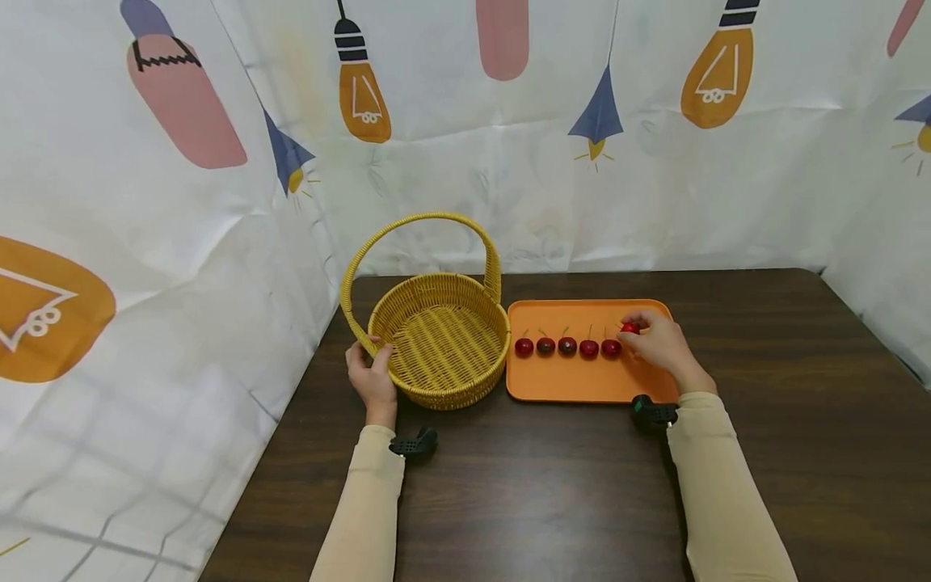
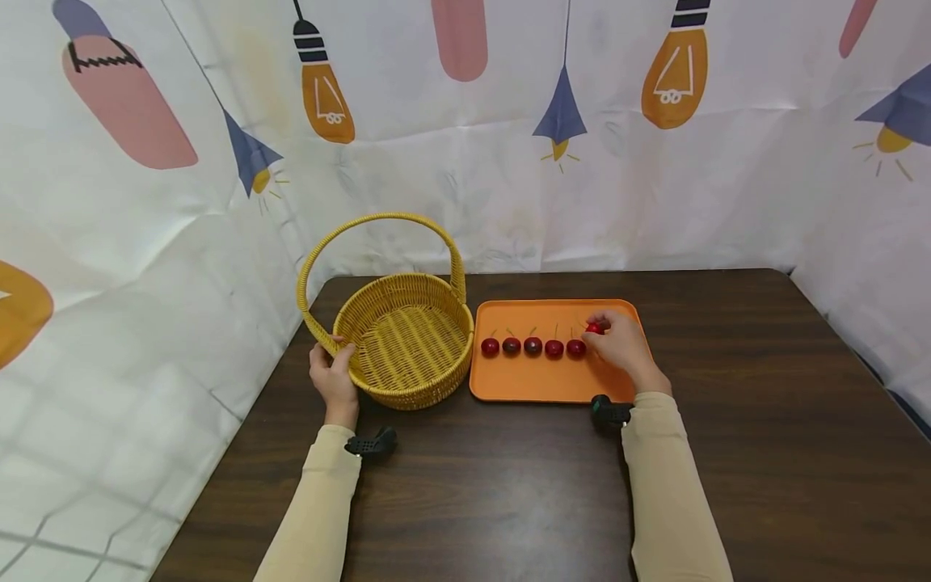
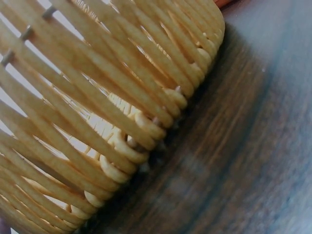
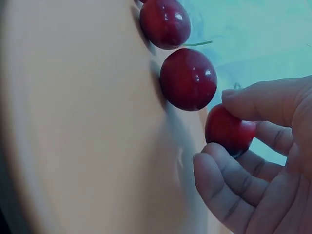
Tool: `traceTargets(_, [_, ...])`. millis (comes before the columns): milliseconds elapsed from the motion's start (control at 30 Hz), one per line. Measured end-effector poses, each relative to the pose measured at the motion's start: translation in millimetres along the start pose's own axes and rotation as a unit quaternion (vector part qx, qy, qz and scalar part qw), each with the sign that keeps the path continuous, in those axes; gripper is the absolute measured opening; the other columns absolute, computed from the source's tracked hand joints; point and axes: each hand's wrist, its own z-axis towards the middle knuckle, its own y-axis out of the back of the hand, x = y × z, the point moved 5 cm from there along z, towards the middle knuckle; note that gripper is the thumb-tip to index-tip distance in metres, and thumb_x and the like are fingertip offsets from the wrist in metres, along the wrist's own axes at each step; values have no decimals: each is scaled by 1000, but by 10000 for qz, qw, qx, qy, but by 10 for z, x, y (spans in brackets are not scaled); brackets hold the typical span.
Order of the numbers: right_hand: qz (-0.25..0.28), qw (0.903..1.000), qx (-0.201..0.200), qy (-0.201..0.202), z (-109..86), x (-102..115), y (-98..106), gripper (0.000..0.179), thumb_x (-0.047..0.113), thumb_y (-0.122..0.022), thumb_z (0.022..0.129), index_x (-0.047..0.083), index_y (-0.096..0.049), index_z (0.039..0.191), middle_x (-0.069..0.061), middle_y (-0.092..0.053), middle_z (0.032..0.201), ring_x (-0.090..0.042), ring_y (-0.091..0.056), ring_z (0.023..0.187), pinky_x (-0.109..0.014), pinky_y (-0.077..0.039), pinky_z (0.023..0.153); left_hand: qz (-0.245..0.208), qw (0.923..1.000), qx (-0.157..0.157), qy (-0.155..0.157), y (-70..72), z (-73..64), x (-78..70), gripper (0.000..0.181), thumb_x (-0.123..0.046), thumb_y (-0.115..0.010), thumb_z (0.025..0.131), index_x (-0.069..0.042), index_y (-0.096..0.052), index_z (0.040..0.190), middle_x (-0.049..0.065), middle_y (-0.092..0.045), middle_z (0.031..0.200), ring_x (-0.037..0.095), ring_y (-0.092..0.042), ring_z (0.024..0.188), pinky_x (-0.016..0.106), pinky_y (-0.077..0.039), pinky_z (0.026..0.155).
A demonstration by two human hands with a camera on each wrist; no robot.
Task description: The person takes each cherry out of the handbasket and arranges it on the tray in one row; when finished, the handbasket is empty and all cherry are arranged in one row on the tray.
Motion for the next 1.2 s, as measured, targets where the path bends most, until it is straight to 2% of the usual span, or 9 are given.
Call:
traceTargets(167, [-87,9999,22,-138,11,-43,7,38,26,-62,96,2,-56,125,-22,-55,114,-23,-62,73,-28,-52,66,40,10000,33,1,-8,13,2,31,-2,-65,86,19,-55,105,6,-47,99,21,-49,94,26,-41,83])
traceTargets(333, [-328,9990,109,-274,24,-83,4,40,32,-61,96,2,-56,122,-21,-57,114,-21,-60,72,-27,-50,68,44,10000,1,-34,-2,29,-11,28,-2,-65,86,17,-56,104,0,-46,97,15,-49,89,26,-42,80])
traceTargets(400, [-450,9982,159,-357,20,-101,16,41,34,-61,96,1,-56,121,-19,-59,109,-20,-59,71,-28,-49,68,39,10000,9,-33,-5,32,-15,27,-1,-65,86,17,-56,104,-1,-46,96,14,-49,89,26,-42,80])
traceTargets(567, [-561,9958,372,-615,-31,-132,44,43,39,-59,97,2,-56,118,-15,-60,102,-23,-56,79,-31,-46,71,67,10000,29,-16,-15,30,-11,27,-2,-65,86,16,-56,104,-1,-46,97,14,-49,90,26,-41,81])
traceTargets(800, [-459,9943,642,-718,-74,-161,76,51,47,-56,96,2,-55,122,-17,-59,109,-25,-56,85,-31,-47,74,55,10000,21,75,8,31,14,29,1,-64,87,20,-54,106,-2,-45,96,14,-48,88,26,-41,79])
traceTargets(967, [-138,9953,848,-454,-80,-151,100,49,33,-64,95,0,-52,130,-21,-55,123,-25,-59,89,-29,-51,77,58,10000,3,65,12,30,-1,30,0,-64,87,20,-53,107,-1,-46,97,14,-48,88,26,-42,78])
traceTargets(1067, [-29,9951,956,-258,-89,-138,100,46,21,-67,93,-2,-52,130,-24,-54,125,-27,-60,93,-30,-52,78,88,10000,7,43,9,26,-7,32,-2,-64,87,21,-54,107,1,-46,97,14,-48,89,27,-41,80])
traceTargets(1200, [-39,9946,1024,-148,-104,-130,85,46,17,-68,92,-3,-51,130,-24,-54,124,-30,-58,99,-34,-52,82,102,9999,22,56,0,21,5,31,-1,-64,87,21,-54,107,1,-46,97,13,-47,91,27,-38,84])
